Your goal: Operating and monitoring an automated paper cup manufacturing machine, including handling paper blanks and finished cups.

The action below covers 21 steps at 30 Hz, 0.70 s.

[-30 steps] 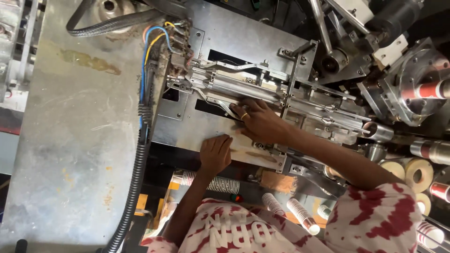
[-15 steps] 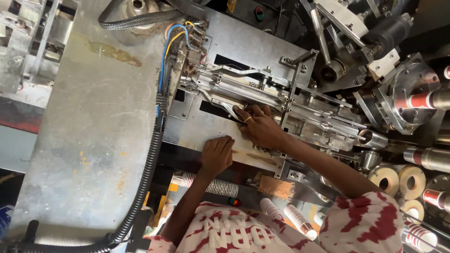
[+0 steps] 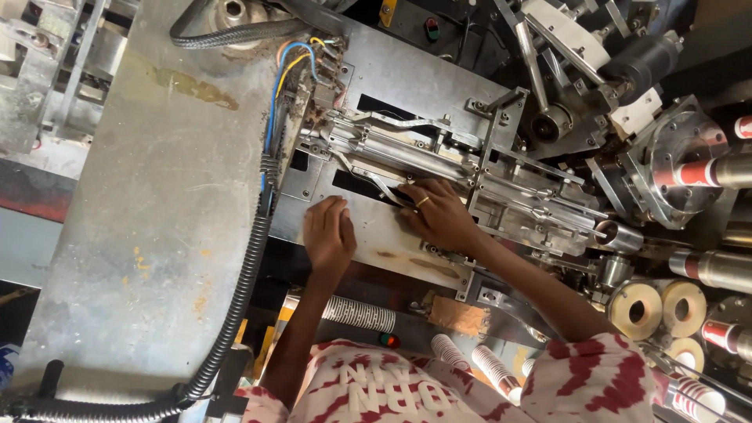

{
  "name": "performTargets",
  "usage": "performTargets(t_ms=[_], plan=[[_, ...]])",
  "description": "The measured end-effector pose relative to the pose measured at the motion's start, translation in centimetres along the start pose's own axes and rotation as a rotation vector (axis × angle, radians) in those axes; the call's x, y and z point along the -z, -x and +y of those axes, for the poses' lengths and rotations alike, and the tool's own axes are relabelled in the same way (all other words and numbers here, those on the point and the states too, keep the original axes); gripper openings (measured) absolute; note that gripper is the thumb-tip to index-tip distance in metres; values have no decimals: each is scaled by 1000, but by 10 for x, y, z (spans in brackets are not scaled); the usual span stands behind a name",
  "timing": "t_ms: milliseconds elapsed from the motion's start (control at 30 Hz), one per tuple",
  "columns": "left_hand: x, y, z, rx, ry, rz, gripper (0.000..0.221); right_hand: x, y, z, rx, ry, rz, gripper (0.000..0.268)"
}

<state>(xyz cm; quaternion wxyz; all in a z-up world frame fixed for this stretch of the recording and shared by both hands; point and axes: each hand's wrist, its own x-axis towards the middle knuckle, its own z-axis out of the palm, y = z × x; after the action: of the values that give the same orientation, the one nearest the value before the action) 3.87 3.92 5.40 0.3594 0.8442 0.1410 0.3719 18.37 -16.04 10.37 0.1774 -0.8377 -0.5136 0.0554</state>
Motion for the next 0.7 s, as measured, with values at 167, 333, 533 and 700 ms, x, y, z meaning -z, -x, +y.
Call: performTargets(t_ms=[167,333,533,700], plan=[[-5,4,0,-85,-128,1,10,15,-4,-9,-160,-122,-50,45],[-6,7,-1,-87,-115,-2,10,14,-1,-6,-150,-109,-47,43],[-5,5,-1,-88,-144,-29,14,22,-12,-19,-51,-42,-50,55],[-4,2,1,-94,-144,-40,14,17,-10,-8,27,-94,7,48]])
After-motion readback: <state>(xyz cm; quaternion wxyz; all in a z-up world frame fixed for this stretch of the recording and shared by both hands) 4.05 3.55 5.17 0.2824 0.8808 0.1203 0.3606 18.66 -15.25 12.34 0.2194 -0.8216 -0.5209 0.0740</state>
